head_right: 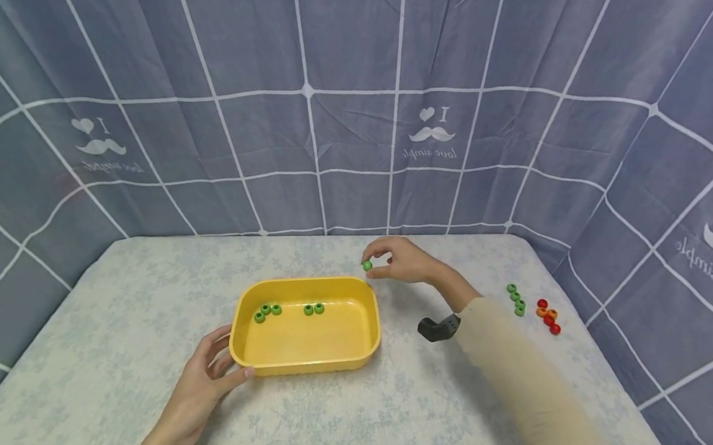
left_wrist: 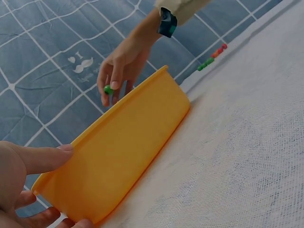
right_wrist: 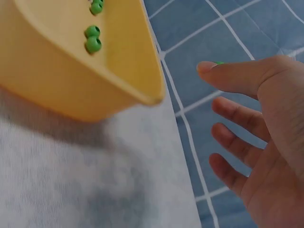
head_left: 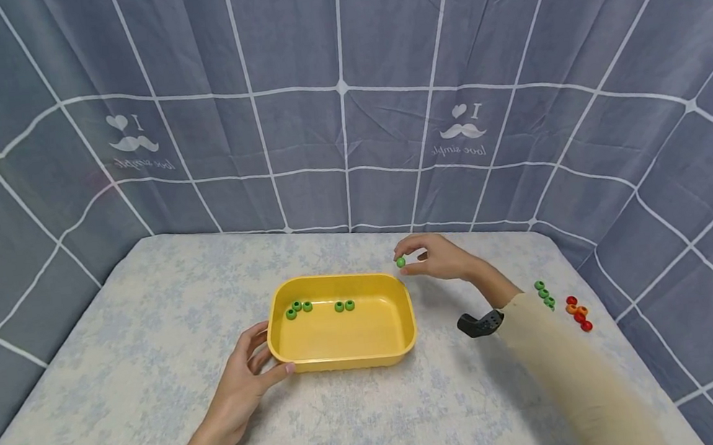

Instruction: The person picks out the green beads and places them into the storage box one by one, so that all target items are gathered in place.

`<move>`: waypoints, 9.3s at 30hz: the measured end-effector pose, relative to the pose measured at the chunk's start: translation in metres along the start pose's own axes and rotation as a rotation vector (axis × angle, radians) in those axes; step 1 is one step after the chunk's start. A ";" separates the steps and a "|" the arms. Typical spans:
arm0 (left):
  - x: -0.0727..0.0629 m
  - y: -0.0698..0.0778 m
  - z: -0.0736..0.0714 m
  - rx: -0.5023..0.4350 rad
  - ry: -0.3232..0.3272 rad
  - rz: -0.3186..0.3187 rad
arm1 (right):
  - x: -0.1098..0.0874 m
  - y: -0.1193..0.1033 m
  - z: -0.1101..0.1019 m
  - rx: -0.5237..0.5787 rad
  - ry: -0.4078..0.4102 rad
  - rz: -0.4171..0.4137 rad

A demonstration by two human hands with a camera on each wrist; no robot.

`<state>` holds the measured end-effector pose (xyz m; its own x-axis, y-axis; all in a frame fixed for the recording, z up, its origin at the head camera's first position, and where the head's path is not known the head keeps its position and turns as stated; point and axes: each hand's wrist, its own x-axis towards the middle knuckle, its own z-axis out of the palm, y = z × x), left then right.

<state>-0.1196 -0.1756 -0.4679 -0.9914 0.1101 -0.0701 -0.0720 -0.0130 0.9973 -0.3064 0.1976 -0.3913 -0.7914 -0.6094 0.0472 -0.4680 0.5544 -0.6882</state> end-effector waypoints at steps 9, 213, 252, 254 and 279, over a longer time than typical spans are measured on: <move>-0.001 0.001 0.000 0.007 0.002 0.008 | 0.024 -0.023 0.020 -0.033 -0.055 -0.035; 0.000 -0.001 0.000 0.020 0.014 -0.024 | -0.111 0.100 -0.055 -0.051 0.238 0.325; 0.002 0.000 0.001 -0.011 0.000 -0.038 | -0.017 0.016 0.003 -0.055 0.085 -0.013; 0.002 0.000 0.001 -0.011 0.001 -0.038 | -0.013 0.012 0.006 -0.043 0.068 -0.028; -0.001 0.004 0.000 -0.006 -0.001 -0.029 | 0.028 -0.029 0.045 0.019 -0.058 -0.123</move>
<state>-0.1191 -0.1760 -0.4641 -0.9888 0.1117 -0.0992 -0.1016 -0.0162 0.9947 -0.2974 0.1393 -0.4024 -0.7040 -0.7044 0.0902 -0.5519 0.4628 -0.6937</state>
